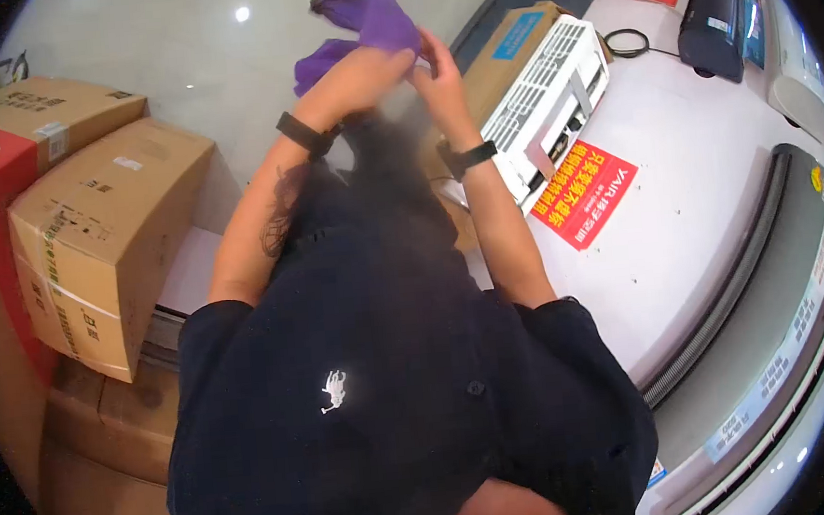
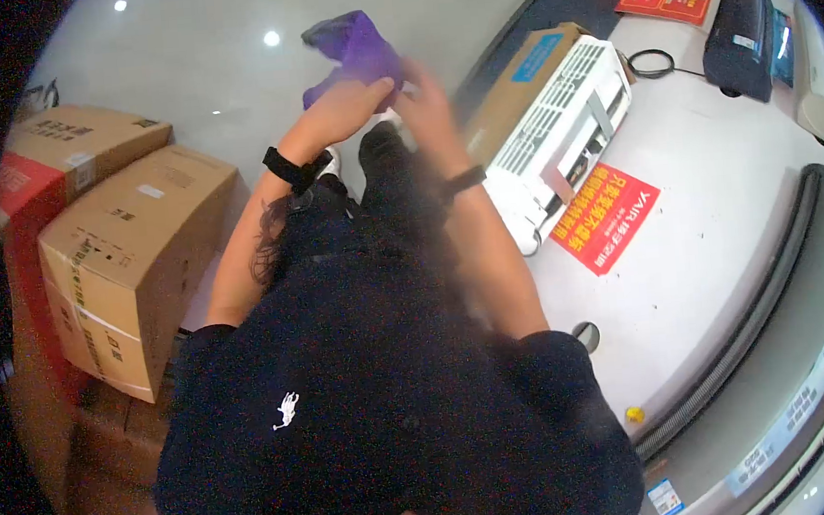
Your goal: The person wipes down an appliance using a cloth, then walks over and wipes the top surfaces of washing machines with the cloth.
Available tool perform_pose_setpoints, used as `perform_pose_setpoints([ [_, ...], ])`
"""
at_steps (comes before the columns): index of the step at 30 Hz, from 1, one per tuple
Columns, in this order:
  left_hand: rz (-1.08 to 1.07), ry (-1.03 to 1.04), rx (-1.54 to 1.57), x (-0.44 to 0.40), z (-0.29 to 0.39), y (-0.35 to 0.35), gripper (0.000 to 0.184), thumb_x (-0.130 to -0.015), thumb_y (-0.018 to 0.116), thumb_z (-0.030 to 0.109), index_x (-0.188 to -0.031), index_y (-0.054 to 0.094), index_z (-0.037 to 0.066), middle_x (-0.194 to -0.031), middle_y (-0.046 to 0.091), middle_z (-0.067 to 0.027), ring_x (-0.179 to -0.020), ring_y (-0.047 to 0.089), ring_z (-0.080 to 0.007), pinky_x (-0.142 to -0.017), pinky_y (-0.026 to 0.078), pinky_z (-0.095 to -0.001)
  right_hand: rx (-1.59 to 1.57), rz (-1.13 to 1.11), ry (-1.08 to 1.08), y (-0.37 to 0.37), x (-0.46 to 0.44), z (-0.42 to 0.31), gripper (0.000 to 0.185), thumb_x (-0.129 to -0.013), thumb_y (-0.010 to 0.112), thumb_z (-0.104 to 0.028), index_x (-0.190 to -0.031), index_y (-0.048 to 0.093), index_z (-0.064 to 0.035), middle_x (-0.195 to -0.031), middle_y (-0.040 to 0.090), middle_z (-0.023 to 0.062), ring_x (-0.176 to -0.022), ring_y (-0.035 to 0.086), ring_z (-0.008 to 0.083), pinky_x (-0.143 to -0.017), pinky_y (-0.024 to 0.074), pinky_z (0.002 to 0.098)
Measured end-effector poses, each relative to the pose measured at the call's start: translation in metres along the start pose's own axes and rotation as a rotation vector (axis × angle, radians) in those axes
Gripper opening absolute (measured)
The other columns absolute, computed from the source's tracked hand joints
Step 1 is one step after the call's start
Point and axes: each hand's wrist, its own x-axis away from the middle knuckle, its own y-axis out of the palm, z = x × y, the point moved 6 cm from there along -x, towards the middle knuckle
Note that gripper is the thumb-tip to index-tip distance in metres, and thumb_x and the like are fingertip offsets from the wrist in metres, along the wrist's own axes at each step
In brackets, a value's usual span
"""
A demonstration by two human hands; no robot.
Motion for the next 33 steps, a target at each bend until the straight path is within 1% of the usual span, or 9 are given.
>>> perform_pose_setpoints([
  [4, -0.062, -0.012, 0.036, -0.065, 0.033, -0.034, 0.042, -0.097, 0.047, 0.034, -0.094, 0.062, -0.005, -0.082, 0.064, -0.0188, -0.076, 0.059, -0.0294, -0.076, 0.047, -0.04, -0.118, 0.059, -0.069, -0.023, -0.086, 0.009, 0.053, -0.094, 0.066, -0.006, -0.142, 0.046, 0.0008, -0.136, 0.058, 0.0171, -0.123, 0.059, 0.0264, -0.103, 0.049, 0.0396],
  [7, -0.031, 0.056, 0.306, -0.103, 0.087, -0.051, 0.03, -0.093, 0.052, 0.025, -0.1, 0.058, -0.003, -0.085, 0.057, -0.0051, -0.082, 0.052, -0.0179, -0.076, 0.046, -0.0331, 0.02, -0.144, 0.003, -0.059, -0.134, 0.016, 0.042, -0.092, 0.066, -0.005, -0.133, 0.056, 0.0028, -0.129, 0.064, 0.0154, -0.119, 0.061, 0.023, -0.1, 0.0496, 0.0381],
  [9, -0.045, 0.014, 0.251, -0.146, 0.053, -0.045, 0.028, -0.092, 0.053, 0.023, -0.102, 0.059, -0.002, -0.088, 0.057, -0.0036, -0.083, 0.052, -0.0166, -0.077, 0.046, -0.0331, 0.026, -0.128, -0.01, -0.088, -0.167, 0.036, 0.036, -0.092, 0.065, -0.006, -0.127, 0.061, 0.0044, -0.121, 0.07, 0.0131, -0.112, 0.064, 0.0201, -0.098, 0.05, 0.037],
  [11, -0.293, -0.147, 0.252, -0.19, 0.067, -0.057, 0.029, -0.093, 0.054, 0.023, -0.109, 0.06, 0.0, -0.093, 0.058, -0.0034, -0.086, 0.052, -0.0151, -0.08, 0.046, -0.0327, -0.11, -0.01, 0.0, -0.131, -0.191, 0.021, 0.033, -0.093, 0.066, -0.005, -0.124, 0.063, 0.0033, -0.119, 0.069, 0.0092, -0.109, 0.063, 0.0168, -0.098, 0.0487, 0.0323],
  [18, -0.112, -0.404, 0.422, -0.331, 0.002, -0.121, 0.043, -0.102, 0.047, 0.033, -0.123, 0.061, -0.002, -0.11, 0.066, -0.0098, -0.103, 0.059, -0.021, -0.097, 0.046, -0.0352, -0.378, -0.033, 0.07, -0.244, -0.294, 0.013, 0.021, -0.098, 0.066, -0.01, -0.116, 0.065, -0.0003, -0.113, 0.068, 0.0026, -0.105, 0.061, 0.0108, -0.095, 0.0472, 0.0273],
  [19, -0.133, -0.369, 0.51, -0.345, 0.009, -0.133, 0.048, -0.101, 0.048, 0.037, -0.129, 0.059, -0.001, -0.122, 0.065, -0.0104, -0.113, 0.059, -0.0219, -0.104, 0.043, -0.0361, -0.393, -0.008, 0.075, -0.252, -0.311, 0.01, 0.019, -0.099, 0.065, -0.011, -0.115, 0.066, -0.001, -0.112, 0.068, 0.0019, -0.103, 0.061, 0.0101, -0.095, 0.0474, 0.0269],
  [26, 0.289, -0.277, 0.743, -0.472, 0.003, -0.232, 0.04, -0.099, 0.052, 0.032, -0.125, 0.061, 0.003, -0.122, 0.064, -0.0124, -0.115, 0.06, -0.0246, -0.104, 0.047, -0.0439, -0.347, 0.281, -0.026, -0.316, -0.455, -0.033, 0.028, -0.102, 0.062, -0.02, -0.119, 0.065, 0.002, -0.107, 0.069, 0.002, -0.098, 0.06, 0.0099, -0.091, 0.0473, 0.0271],
  [29, 0.121, -0.17, 0.821, -0.542, -0.002, -0.272, 0.051, -0.102, 0.047, 0.035, -0.133, 0.056, -0.004, -0.128, 0.064, -0.0144, -0.118, 0.061, -0.0256, -0.106, 0.047, -0.0423, -0.263, 0.33, -0.024, -0.346, -0.508, -0.048, 0.037, -0.104, 0.059, -0.027, -0.124, 0.062, 0.0043, -0.114, 0.068, 0.0041, -0.106, 0.06, 0.012, -0.096, 0.0462, 0.0275],
  [33, 0.006, -0.127, 0.748, -0.632, 0.087, -0.345, 0.056, -0.105, 0.044, 0.042, -0.139, 0.051, -0.002, -0.137, 0.059, -0.0133, -0.123, 0.058, -0.0259, -0.109, 0.045, -0.045, -0.118, 0.382, 0.003, -0.354, -0.595, -0.121, 0.036, -0.105, 0.057, -0.022, -0.131, 0.058, 0.0026, -0.112, 0.067, 0.0031, -0.102, 0.061, 0.0101, -0.094, 0.0483, 0.0267],
])
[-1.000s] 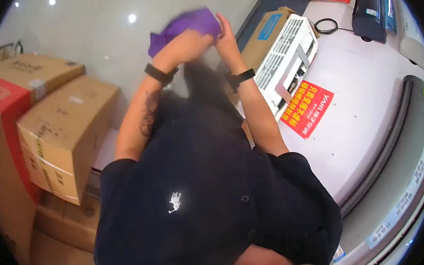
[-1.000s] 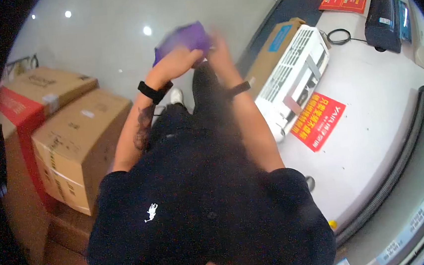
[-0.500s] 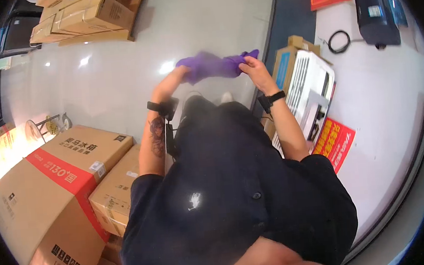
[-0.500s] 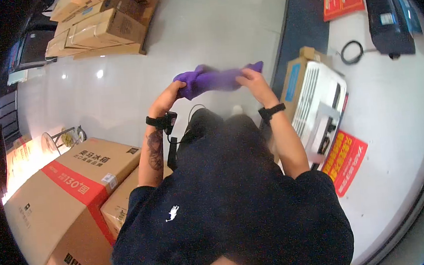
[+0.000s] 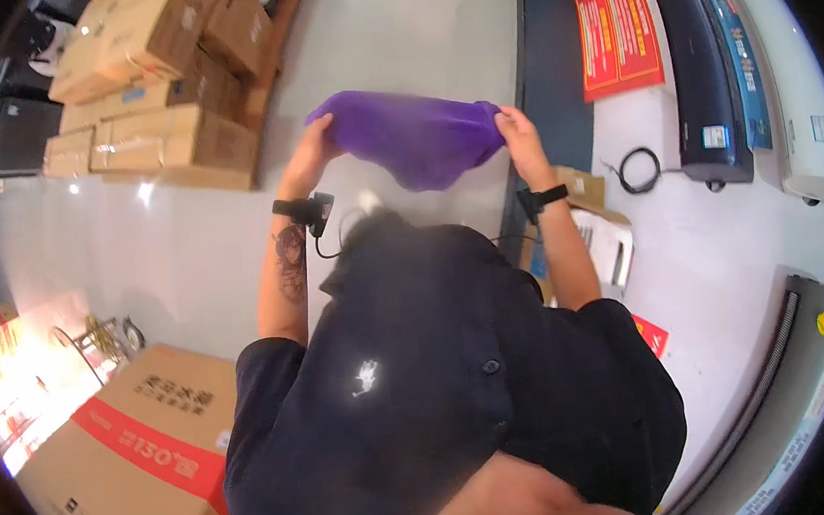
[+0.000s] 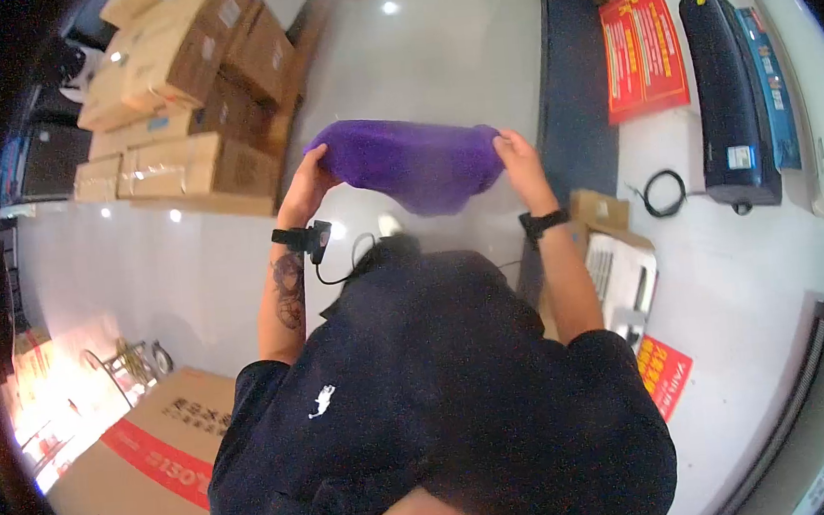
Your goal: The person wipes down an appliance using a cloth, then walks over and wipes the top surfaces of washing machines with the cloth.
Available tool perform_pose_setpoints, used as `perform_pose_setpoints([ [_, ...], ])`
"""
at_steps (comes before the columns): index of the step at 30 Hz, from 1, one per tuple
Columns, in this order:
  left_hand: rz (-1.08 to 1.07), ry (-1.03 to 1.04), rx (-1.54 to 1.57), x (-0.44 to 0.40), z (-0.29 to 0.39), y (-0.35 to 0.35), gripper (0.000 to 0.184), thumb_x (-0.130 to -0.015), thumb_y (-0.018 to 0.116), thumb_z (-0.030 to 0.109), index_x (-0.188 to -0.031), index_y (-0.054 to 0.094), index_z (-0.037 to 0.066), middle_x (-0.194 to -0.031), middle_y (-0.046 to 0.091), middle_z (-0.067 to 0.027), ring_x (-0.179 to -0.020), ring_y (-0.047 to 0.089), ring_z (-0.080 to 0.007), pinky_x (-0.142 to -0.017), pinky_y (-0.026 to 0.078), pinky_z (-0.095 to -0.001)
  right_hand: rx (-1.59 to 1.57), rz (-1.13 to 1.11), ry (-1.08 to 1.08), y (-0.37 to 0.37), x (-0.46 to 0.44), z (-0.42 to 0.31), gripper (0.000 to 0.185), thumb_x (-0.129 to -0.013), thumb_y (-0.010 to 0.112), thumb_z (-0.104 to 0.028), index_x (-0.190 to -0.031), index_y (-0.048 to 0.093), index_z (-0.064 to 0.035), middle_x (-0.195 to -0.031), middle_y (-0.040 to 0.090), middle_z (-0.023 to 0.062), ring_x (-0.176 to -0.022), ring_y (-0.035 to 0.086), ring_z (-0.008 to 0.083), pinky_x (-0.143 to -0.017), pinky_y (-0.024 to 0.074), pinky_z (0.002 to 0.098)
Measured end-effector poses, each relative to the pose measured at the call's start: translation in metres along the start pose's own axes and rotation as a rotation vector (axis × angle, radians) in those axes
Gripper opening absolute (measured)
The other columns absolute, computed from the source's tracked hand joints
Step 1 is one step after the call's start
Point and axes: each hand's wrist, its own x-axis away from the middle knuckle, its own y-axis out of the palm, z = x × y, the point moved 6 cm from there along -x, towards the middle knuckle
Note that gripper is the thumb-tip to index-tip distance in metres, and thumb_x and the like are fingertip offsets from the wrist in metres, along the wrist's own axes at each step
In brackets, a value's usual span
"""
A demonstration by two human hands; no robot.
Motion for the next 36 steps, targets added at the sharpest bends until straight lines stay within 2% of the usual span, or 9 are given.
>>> perform_pose_setpoints([
  [4, -0.508, 0.151, 0.379, -0.075, 0.152, 0.032, 0.062, -0.104, 0.044, 0.053, -0.15, 0.045, 0.011, -0.143, 0.056, -0.0123, -0.125, 0.056, -0.0294, -0.108, 0.041, -0.0528, -0.223, -0.11, -0.158, -0.002, -0.048, -0.154, 0.046, -0.106, 0.056, -0.024, -0.143, 0.045, 0.0006, -0.114, 0.066, 0.004, -0.108, 0.061, 0.0117, -0.099, 0.0459, 0.0282],
  [7, -0.475, 0.379, 0.23, -0.117, 0.218, 0.075, 0.064, -0.102, 0.044, 0.058, -0.15, 0.047, 0.015, -0.141, 0.058, -0.0093, -0.126, 0.055, -0.0285, -0.108, 0.039, -0.0555, -0.194, -0.209, -0.172, 0.0, -0.091, -0.21, 0.064, -0.103, 0.061, -0.032, -0.154, 0.031, -0.0072, -0.121, 0.061, 0.0068, -0.116, 0.058, 0.0137, -0.106, 0.0416, 0.0319],
  [10, -0.346, 0.331, 0.187, -0.217, 0.167, 0.058, 0.064, -0.101, 0.049, 0.057, -0.15, 0.046, 0.016, -0.137, 0.059, -0.0067, -0.124, 0.055, -0.0256, -0.109, 0.036, -0.0557, -0.137, -0.307, -0.138, 0.02, -0.156, -0.179, 0.075, -0.099, 0.067, -0.032, -0.158, 0.025, -0.0132, -0.136, 0.053, 0.0147, -0.12, 0.056, 0.0177, -0.108, 0.0416, 0.0344],
  [14, -0.433, 0.035, -0.32, -0.331, 0.018, 0.024, 0.046, -0.104, 0.054, 0.031, -0.141, 0.052, 0.004, -0.131, 0.063, -0.008, -0.117, 0.06, -0.021, -0.094, 0.05, -0.0379, -0.148, -0.211, 0.045, 0.082, -0.259, -0.098, 0.063, -0.088, 0.077, -0.011, -0.142, 0.044, -0.0045, -0.107, 0.069, 0.0112, -0.094, 0.067, 0.0174, -0.08, 0.0547, 0.0324],
  [15, -0.434, 0.152, -0.413, -0.353, -0.006, 0.015, 0.044, -0.103, 0.054, 0.029, -0.139, 0.053, 0.004, -0.129, 0.063, -0.0085, -0.113, 0.061, -0.0205, -0.093, 0.051, -0.0375, -0.174, -0.184, 0.01, 0.09, -0.293, -0.065, 0.058, -0.088, 0.076, -0.009, -0.138, 0.048, -0.0035, -0.105, 0.069, 0.0108, -0.091, 0.067, 0.0169, -0.078, 0.0545, 0.032],
  [25, -0.103, -0.129, -0.536, -0.486, 0.135, 0.001, 0.035, -0.098, 0.062, 0.029, -0.121, 0.066, 0.003, -0.113, 0.069, -0.0097, -0.102, 0.062, -0.0205, -0.087, 0.05, -0.0373, 0.332, -0.052, 0.077, -0.001, -0.519, 0.024, 0.038, -0.082, 0.064, -0.004, -0.12, 0.06, -0.0015, -0.086, 0.071, 0.0128, -0.082, 0.067, 0.0175, -0.073, 0.0537, 0.0321],
  [30, -0.272, -0.017, -0.562, -0.544, 0.184, 0.062, 0.031, -0.094, 0.065, 0.022, -0.119, 0.065, 0.004, -0.107, 0.067, -0.0066, -0.099, 0.061, -0.0177, -0.084, 0.052, -0.0364, 0.772, 0.136, -0.038, -0.029, -0.56, 0.059, 0.021, -0.086, 0.056, -0.013, -0.1, 0.066, -0.0005, -0.089, 0.071, 0.0163, -0.087, 0.072, 0.028, -0.077, 0.0554, 0.044],
  [32, -0.335, -0.033, -0.556, -0.586, 0.185, 0.074, 0.032, -0.091, 0.068, 0.019, -0.119, 0.065, 0.004, -0.107, 0.066, -0.0056, -0.102, 0.06, -0.0156, -0.084, 0.052, -0.0356, 0.176, 0.051, 0.386, -0.051, -0.59, 0.119, 0.021, -0.092, 0.055, -0.019, -0.101, 0.066, -0.0043, -0.093, 0.07, 0.0099, -0.093, 0.07, 0.024, -0.082, 0.0539, 0.0468],
  [36, -0.372, -0.047, -0.866, -0.672, 0.182, 0.064, 0.03, -0.088, 0.068, 0.014, -0.115, 0.065, 0.002, -0.105, 0.067, -0.0055, -0.1, 0.06, -0.0151, -0.086, 0.051, -0.035, -0.568, 0.299, 0.364, -0.069, -0.601, 0.05, 0.021, -0.099, 0.054, -0.025, -0.109, 0.063, -0.0082, -0.102, 0.068, 0.0043, -0.098, 0.067, 0.0199, -0.084, 0.052, 0.0476],
])
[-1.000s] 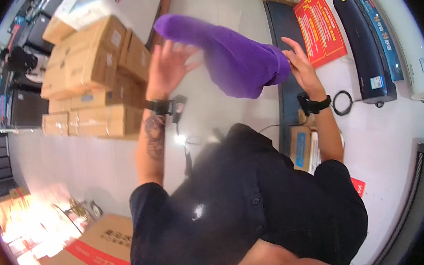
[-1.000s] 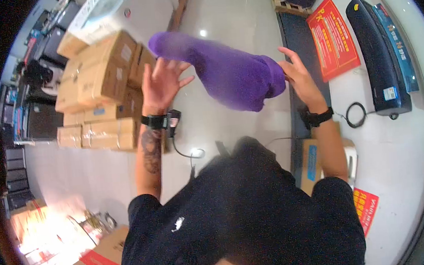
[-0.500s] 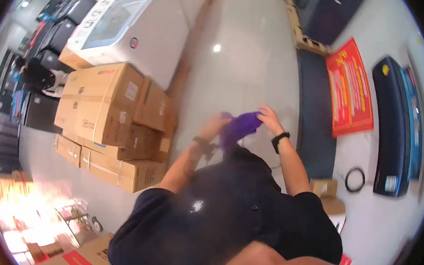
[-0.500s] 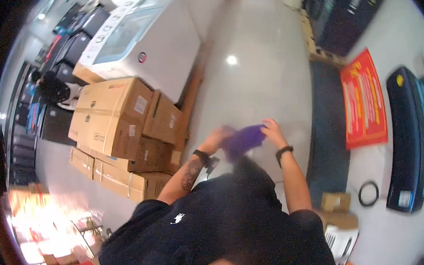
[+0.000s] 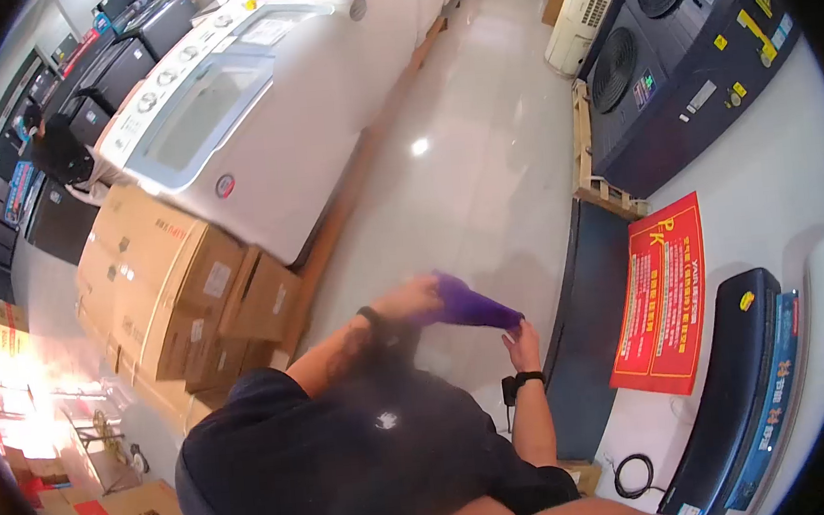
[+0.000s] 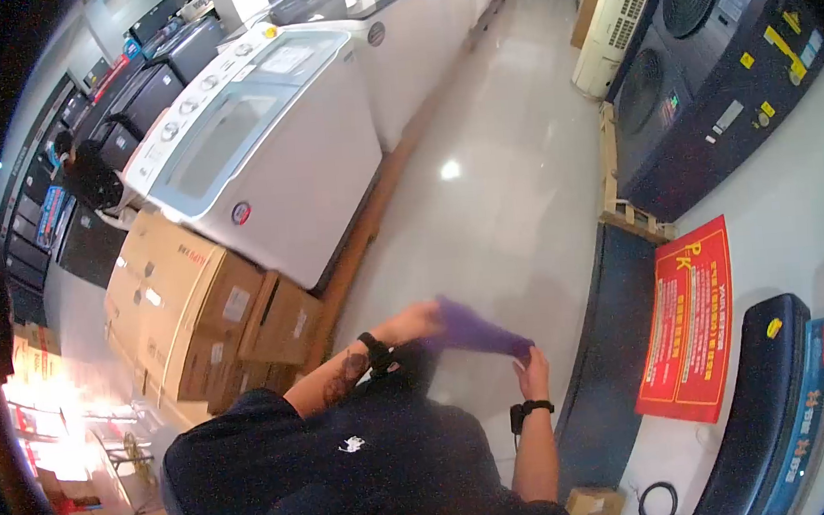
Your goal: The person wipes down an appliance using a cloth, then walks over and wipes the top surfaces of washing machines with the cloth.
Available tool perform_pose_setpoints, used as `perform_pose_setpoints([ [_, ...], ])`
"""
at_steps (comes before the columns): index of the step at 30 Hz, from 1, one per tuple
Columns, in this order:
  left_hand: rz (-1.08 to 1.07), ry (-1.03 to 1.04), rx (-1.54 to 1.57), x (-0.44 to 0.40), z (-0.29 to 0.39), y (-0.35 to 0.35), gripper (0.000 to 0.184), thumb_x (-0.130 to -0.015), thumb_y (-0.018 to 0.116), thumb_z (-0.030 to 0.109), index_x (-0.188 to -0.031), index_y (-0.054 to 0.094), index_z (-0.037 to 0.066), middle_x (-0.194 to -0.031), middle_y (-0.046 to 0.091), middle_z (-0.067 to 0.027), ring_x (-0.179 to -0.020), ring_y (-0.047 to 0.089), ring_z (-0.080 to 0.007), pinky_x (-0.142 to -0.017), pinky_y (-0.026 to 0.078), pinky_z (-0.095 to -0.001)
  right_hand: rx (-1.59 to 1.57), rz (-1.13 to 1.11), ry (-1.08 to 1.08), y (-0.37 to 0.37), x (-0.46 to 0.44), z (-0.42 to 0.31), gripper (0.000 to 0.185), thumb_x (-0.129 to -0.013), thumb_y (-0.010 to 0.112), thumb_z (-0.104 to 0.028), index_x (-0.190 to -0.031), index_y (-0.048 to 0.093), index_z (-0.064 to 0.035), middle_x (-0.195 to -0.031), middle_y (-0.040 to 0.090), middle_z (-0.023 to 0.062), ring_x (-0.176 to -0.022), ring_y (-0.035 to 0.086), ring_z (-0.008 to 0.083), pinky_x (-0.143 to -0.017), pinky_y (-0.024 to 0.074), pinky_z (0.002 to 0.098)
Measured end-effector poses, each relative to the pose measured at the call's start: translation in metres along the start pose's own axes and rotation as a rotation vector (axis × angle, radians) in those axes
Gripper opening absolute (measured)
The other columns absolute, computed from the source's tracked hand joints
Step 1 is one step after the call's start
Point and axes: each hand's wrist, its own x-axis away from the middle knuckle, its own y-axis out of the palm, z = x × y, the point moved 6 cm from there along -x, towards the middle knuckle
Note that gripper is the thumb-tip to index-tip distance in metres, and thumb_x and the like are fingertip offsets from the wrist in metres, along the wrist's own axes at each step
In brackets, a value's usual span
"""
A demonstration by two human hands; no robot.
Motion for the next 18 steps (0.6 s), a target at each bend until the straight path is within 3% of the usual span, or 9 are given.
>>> perform_pose_setpoints([
  [2, -0.021, 0.104, -0.042, -0.028, 0.029, -0.033, 0.031, -0.086, 0.069, 0.012, -0.115, 0.065, 0.001, -0.104, 0.067, -0.0063, -0.099, 0.061, -0.016, -0.087, 0.051, -0.0351, -0.142, -0.03, -0.06, 0.011, -0.033, -0.025, 0.022, -0.102, 0.053, -0.026, -0.109, 0.064, -0.0083, -0.105, 0.068, 0.0052, -0.097, 0.066, 0.02, -0.085, 0.0512, 0.0452],
  [5, -0.035, 0.206, 0.223, -0.046, 0.07, -0.075, 0.034, -0.084, 0.071, 0.012, -0.116, 0.065, 0.0, -0.105, 0.069, -0.0079, -0.1, 0.062, -0.0182, -0.09, 0.05, -0.0358, 1.165, -0.064, -0.856, 0.071, -0.038, -0.113, 0.02, -0.101, 0.054, -0.02, -0.11, 0.064, -0.0051, -0.104, 0.068, 0.0086, -0.094, 0.065, 0.0244, -0.085, 0.0512, 0.0438],
  [7, 0.048, 0.225, 0.221, -0.071, 0.078, -0.124, 0.036, -0.084, 0.072, 0.012, -0.118, 0.066, 0.0, -0.107, 0.07, -0.0088, -0.101, 0.063, -0.0194, -0.092, 0.05, -0.0365, -0.008, -0.143, -0.256, 0.051, -0.13, -0.093, 0.016, -0.097, 0.061, -0.01, -0.11, 0.063, 0.0003, -0.104, 0.068, 0.0165, -0.097, 0.067, 0.0302, -0.085, 0.0528, 0.0405],
  [8, 0.183, 0.19, 0.048, -0.11, 0.027, -0.143, 0.037, -0.085, 0.073, 0.013, -0.119, 0.067, 0.001, -0.109, 0.072, -0.0088, -0.103, 0.063, -0.0185, -0.094, 0.05, -0.0356, 0.502, -0.132, -0.644, 0.071, -0.141, -0.122, 0.02, -0.1, 0.058, -0.014, -0.115, 0.061, -0.0005, -0.106, 0.067, 0.0161, -0.099, 0.067, 0.0298, -0.086, 0.0531, 0.0418],
  [10, 0.228, 0.098, -0.013, -0.137, 0.012, -0.181, 0.035, -0.085, 0.073, 0.012, -0.118, 0.068, 0.001, -0.108, 0.072, -0.0086, -0.102, 0.064, -0.0182, -0.094, 0.05, -0.0358, 0.452, -0.145, -0.625, 0.095, -0.184, -0.139, 0.029, -0.105, 0.053, -0.023, -0.126, 0.056, -0.003, -0.11, 0.066, 0.0139, -0.104, 0.065, 0.0291, -0.089, 0.0518, 0.0466],
  [11, 0.256, 0.037, -0.041, -0.145, 0.002, -0.203, 0.035, -0.085, 0.073, 0.012, -0.117, 0.068, 0.001, -0.107, 0.073, -0.0084, -0.102, 0.064, -0.0181, -0.094, 0.05, -0.0359, -0.086, -0.183, -0.182, 0.111, -0.22, -0.126, 0.035, -0.107, 0.05, -0.027, -0.134, 0.052, -0.0047, -0.113, 0.065, 0.0121, -0.107, 0.064, 0.0288, -0.092, 0.0504, 0.0502],
  [12, 0.295, 0.111, 0.059, -0.154, -0.012, -0.214, 0.038, -0.085, 0.074, 0.012, -0.12, 0.066, 0.0, -0.105, 0.073, -0.0093, -0.101, 0.064, -0.0193, -0.093, 0.05, -0.0368, -0.041, -0.221, -0.106, 0.132, -0.237, -0.134, 0.041, -0.107, 0.05, -0.031, -0.142, 0.046, -0.0091, -0.119, 0.064, 0.0086, -0.114, 0.061, 0.0265, -0.097, 0.0465, 0.0535],
  [15, 0.56, 0.096, 0.375, -0.14, -0.026, -0.242, 0.048, -0.084, 0.075, 0.012, -0.129, 0.061, -0.001, -0.096, 0.073, -0.0092, -0.092, 0.067, -0.0194, -0.085, 0.053, -0.0361, 0.337, -0.384, -0.215, 0.187, -0.266, -0.172, 0.038, -0.107, 0.051, -0.031, -0.141, 0.048, -0.0127, -0.119, 0.064, 0.0054, -0.118, 0.059, 0.0224, -0.099, 0.0448, 0.0498],
  [18, 0.733, -0.014, 0.285, -0.126, -0.054, -0.267, 0.06, -0.083, 0.076, 0.01, -0.138, 0.054, -0.002, -0.088, 0.072, -0.0082, -0.082, 0.068, -0.0179, -0.074, 0.055, -0.0336, 0.306, -0.45, -0.137, 0.242, -0.287, -0.198, 0.037, -0.106, 0.053, -0.029, -0.138, 0.05, -0.01, -0.117, 0.064, 0.0057, -0.114, 0.06, 0.0197, -0.096, 0.0476, 0.0459],
])
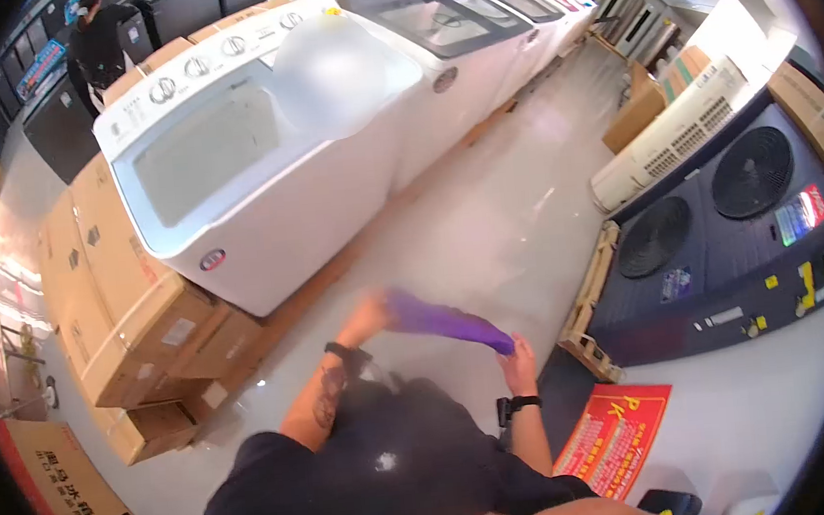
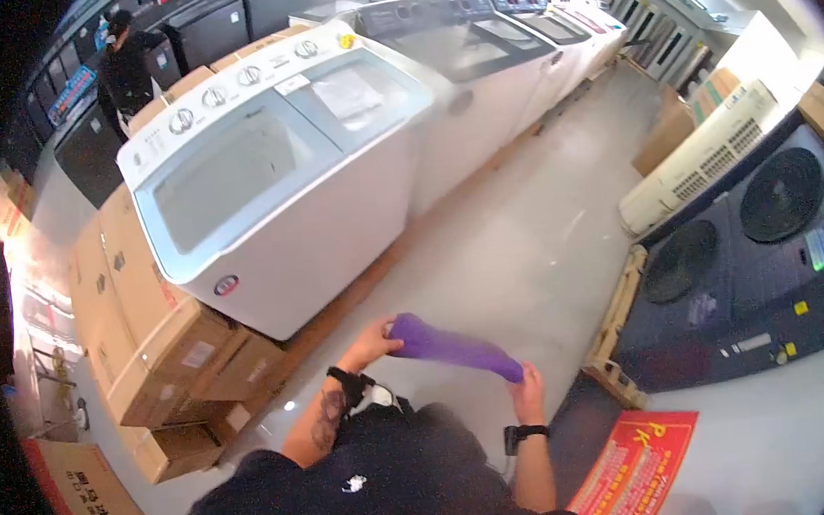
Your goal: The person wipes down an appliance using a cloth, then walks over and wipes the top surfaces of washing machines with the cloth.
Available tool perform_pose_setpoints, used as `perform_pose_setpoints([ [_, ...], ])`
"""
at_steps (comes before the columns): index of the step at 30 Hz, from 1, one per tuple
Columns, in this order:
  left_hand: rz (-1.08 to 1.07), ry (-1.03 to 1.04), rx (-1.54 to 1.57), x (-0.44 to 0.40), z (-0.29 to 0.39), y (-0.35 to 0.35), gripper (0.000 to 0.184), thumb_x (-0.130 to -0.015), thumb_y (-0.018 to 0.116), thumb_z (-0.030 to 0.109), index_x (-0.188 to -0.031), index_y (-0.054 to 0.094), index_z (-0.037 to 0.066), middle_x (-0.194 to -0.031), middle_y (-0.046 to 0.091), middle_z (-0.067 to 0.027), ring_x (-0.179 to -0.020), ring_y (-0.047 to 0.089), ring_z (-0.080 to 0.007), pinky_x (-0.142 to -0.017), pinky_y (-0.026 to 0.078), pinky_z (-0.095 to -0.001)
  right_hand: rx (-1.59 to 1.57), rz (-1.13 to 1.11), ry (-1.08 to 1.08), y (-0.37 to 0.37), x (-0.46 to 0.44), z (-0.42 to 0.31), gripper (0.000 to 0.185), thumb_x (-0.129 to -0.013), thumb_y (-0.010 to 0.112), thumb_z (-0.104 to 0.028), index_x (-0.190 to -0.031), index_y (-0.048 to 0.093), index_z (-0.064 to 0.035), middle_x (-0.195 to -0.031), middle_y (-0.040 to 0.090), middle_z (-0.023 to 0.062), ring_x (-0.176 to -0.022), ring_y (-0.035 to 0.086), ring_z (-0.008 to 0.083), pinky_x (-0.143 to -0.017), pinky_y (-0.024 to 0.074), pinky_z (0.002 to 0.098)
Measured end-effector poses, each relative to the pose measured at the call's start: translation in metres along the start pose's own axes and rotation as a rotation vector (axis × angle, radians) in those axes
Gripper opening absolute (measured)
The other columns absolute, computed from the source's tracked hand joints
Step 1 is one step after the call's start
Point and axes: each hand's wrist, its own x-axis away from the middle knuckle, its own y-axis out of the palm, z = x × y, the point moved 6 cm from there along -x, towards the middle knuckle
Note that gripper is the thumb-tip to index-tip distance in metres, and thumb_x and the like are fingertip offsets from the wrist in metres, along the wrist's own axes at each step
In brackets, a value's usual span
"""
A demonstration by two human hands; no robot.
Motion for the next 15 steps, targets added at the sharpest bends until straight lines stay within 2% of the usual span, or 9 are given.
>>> perform_pose_setpoints([
  [3, 0.119, -0.146, 0.066, 0.01, 0.029, -0.03, 0.068, -0.082, 0.077, 0.008, -0.144, 0.05, 0.0, -0.082, 0.071, -0.006, -0.074, 0.067, -0.0155, -0.067, 0.054, -0.0306, -0.026, -0.027, 0.012, 0.043, -0.034, -0.033, 0.035, -0.105, 0.056, -0.026, -0.135, 0.051, -0.0077, -0.116, 0.064, 0.0053, -0.11, 0.061, 0.0187, -0.094, 0.0493, 0.0428],
  [4, 0.121, -0.262, 0.107, 0.005, 0.022, -0.033, 0.071, -0.083, 0.075, 0.005, -0.148, 0.047, 0.003, -0.088, 0.071, -0.0092, -0.08, 0.066, -0.0157, -0.073, 0.054, -0.0309, -0.024, -0.025, 0.008, 0.054, -0.045, -0.05, 0.035, -0.104, 0.056, -0.024, -0.134, 0.051, -0.007, -0.116, 0.064, 0.005, -0.109, 0.061, 0.0187, -0.094, 0.0498, 0.0418],
  [7, 0.218, -0.05, 0.268, -0.023, 0.043, -0.045, 0.069, -0.084, 0.069, 0.002, -0.15, 0.047, 0.005, -0.096, 0.071, -0.0122, -0.087, 0.066, -0.0155, -0.079, 0.055, -0.0313, 0.1, -0.072, -0.044, 0.092, -0.081, -0.09, 0.033, -0.103, 0.057, -0.018, -0.134, 0.053, -0.007, -0.113, 0.063, 0.0034, -0.105, 0.062, 0.0168, -0.095, 0.0495, 0.0382],
  [10, 0.213, 0.051, 0.321, -0.065, 0.073, -0.052, 0.059, -0.086, 0.064, 0.0, -0.144, 0.054, 0.006, -0.104, 0.071, -0.0119, -0.094, 0.065, -0.0147, -0.084, 0.054, -0.0308, 0.293, -0.17, -0.159, 0.109, -0.129, -0.115, 0.028, -0.102, 0.057, -0.013, -0.129, 0.058, -0.0067, -0.107, 0.064, 0.0022, -0.102, 0.062, 0.0139, -0.092, 0.0492, 0.0333],
  [13, 0.276, -0.022, -0.184, -0.129, 0.08, -0.056, 0.049, -0.088, 0.061, 0.002, -0.136, 0.062, 0.007, -0.101, 0.072, -0.0069, -0.088, 0.064, -0.0128, -0.081, 0.054, -0.03, 0.427, -0.114, -0.218, 0.108, -0.165, -0.142, 0.022, -0.1, 0.059, -0.01, -0.12, 0.065, -0.0023, -0.101, 0.067, 0.0028, -0.095, 0.06, 0.0104, -0.082, 0.0481, 0.0257],
  [14, 0.297, -0.091, -0.151, -0.135, 0.121, -0.052, 0.039, -0.09, 0.059, 0.006, -0.128, 0.067, 0.007, -0.1, 0.075, -0.0116, -0.085, 0.07, -0.02, -0.079, 0.055, -0.0345, 0.438, -0.11, -0.217, 0.1, -0.178, -0.146, 0.023, -0.099, 0.059, -0.01, -0.12, 0.065, -0.0023, -0.099, 0.067, 0.0027, -0.091, 0.061, 0.0099, -0.078, 0.0482, 0.0254],
  [15, 0.29, -0.048, -0.321, -0.161, 0.119, -0.046, 0.037, -0.091, 0.058, 0.008, -0.127, 0.068, 0.007, -0.099, 0.075, -0.0148, -0.085, 0.07, -0.0248, -0.079, 0.055, -0.0367, 0.456, -0.113, -0.217, 0.089, -0.193, -0.152, 0.023, -0.099, 0.06, -0.01, -0.12, 0.065, -0.0024, -0.096, 0.068, 0.0026, -0.088, 0.062, 0.0095, -0.074, 0.0482, 0.0251],
])
